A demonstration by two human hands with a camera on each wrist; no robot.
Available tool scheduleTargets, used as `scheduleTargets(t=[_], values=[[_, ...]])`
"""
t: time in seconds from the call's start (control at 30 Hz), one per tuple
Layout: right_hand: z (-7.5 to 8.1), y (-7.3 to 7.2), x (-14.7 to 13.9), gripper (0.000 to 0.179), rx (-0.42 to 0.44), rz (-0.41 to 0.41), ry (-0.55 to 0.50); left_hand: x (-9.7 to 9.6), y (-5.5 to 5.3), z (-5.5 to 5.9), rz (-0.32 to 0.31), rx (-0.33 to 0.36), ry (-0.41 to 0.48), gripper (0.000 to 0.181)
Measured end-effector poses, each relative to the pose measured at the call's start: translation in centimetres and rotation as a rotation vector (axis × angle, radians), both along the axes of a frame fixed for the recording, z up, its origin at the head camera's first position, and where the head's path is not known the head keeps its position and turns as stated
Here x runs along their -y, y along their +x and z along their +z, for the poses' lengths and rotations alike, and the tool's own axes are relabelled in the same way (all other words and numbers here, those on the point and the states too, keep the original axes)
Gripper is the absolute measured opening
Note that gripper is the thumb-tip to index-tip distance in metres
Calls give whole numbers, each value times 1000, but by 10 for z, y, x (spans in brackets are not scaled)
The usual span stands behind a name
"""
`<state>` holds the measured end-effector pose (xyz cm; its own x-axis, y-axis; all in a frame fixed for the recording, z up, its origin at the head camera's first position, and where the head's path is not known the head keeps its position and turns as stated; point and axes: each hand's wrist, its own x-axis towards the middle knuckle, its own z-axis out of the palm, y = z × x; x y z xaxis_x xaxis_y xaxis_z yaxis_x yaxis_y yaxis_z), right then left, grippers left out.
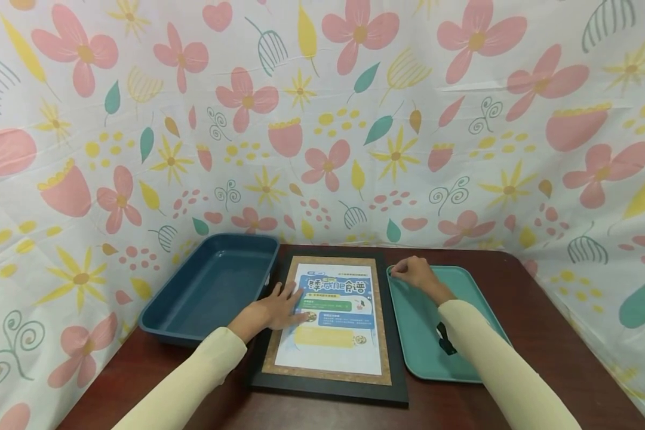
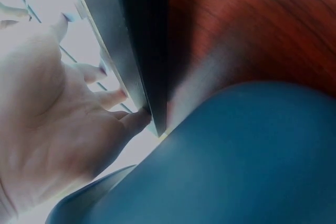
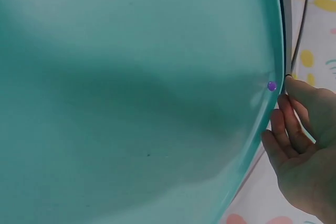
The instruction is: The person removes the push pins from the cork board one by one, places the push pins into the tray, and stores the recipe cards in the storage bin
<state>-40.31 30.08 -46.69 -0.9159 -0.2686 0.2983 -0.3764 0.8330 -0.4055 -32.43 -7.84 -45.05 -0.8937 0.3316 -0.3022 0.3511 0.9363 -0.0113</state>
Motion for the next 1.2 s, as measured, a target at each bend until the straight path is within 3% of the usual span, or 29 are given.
scheduleTargets(t=[0.57, 0.87, 1.2], values=[[-12, 4, -4, 10, 45, -9, -18, 0, 0, -1, -17, -16, -19, 80], [-20, 0, -6, 9, 32, -16, -35, -1, -1, -2, -14, -13, -21, 80], [-19, 1, -6, 9, 8, -9, -48, 0, -2, -1, -28, -9, -10, 80]])
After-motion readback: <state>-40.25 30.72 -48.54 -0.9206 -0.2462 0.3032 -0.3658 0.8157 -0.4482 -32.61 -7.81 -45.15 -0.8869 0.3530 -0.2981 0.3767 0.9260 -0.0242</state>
